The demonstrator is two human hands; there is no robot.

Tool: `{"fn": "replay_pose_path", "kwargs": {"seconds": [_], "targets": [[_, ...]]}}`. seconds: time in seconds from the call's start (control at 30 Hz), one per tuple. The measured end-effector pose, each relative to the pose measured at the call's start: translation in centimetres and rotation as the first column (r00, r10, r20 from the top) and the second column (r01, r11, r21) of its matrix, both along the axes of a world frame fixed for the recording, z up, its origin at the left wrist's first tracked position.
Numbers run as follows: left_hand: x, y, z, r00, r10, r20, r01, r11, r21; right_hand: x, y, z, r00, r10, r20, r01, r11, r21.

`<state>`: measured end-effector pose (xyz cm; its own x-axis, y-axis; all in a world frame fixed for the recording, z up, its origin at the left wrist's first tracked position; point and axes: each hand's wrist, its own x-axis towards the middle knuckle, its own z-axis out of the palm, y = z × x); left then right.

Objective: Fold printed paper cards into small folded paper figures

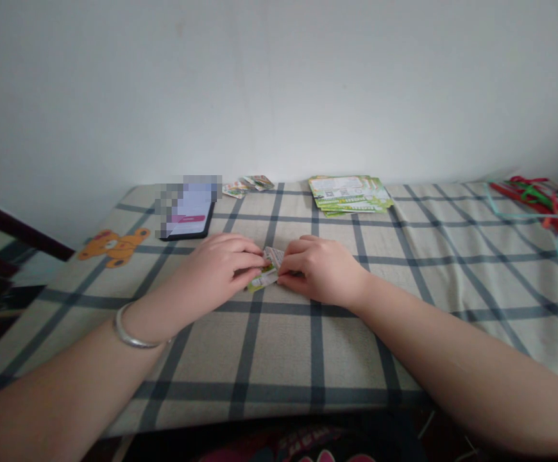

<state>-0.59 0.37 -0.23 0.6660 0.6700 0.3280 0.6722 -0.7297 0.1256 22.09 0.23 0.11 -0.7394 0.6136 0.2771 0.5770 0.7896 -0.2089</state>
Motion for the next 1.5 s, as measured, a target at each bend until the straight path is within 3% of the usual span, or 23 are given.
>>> {"fn": "replay_pose_path", "kwargs": {"seconds": [0.17, 0.4, 0.5, 0.67, 0.77, 1.0, 1.5], "targets": [[0.0, 0.3, -0.3, 0.997, -0.048, 0.052, 0.048, 0.999, -0.011, 0.4, 0.6, -0.1, 0.993, 0.025, -0.114, -0.043, 0.986, -0.16], [0.0, 0.7, -0.7, 0.99, -0.104, 0.097, 0.107, 0.994, -0.029, 0.7, 0.8, 0.1, 0.993, -0.028, -0.112, -0.003, 0.965, -0.262], [0.0, 0.7, -0.8, 0.989, -0.105, 0.101, 0.108, 0.994, -0.03, 0.6, 0.6, 0.2, 0.997, -0.051, -0.061, 0.036, 0.974, -0.224], [0.1, 0.3, 0.0, 0.993, -0.086, 0.075, 0.09, 0.995, -0.051, 0.2, 0.0, 0.5, 0.998, -0.056, 0.016, 0.056, 0.998, -0.008], [0.2, -0.1, 0.5, 0.997, -0.079, 0.019, 0.08, 0.995, -0.066, 0.0, -0.2, 0.6, 0.996, -0.061, 0.064, 0.057, 0.997, 0.058], [0.2, -0.1, 0.5, 0.996, -0.08, 0.031, 0.082, 0.993, -0.083, -0.1, -0.3, 0.8, 0.989, -0.109, 0.098, 0.104, 0.993, 0.053], [0.6, 0.3, -0.5, 0.996, -0.002, 0.087, 0.002, 1.0, -0.002, -0.3, 0.6, -0.6, 0.977, -0.196, -0.085, 0.189, 0.978, -0.083]]}}
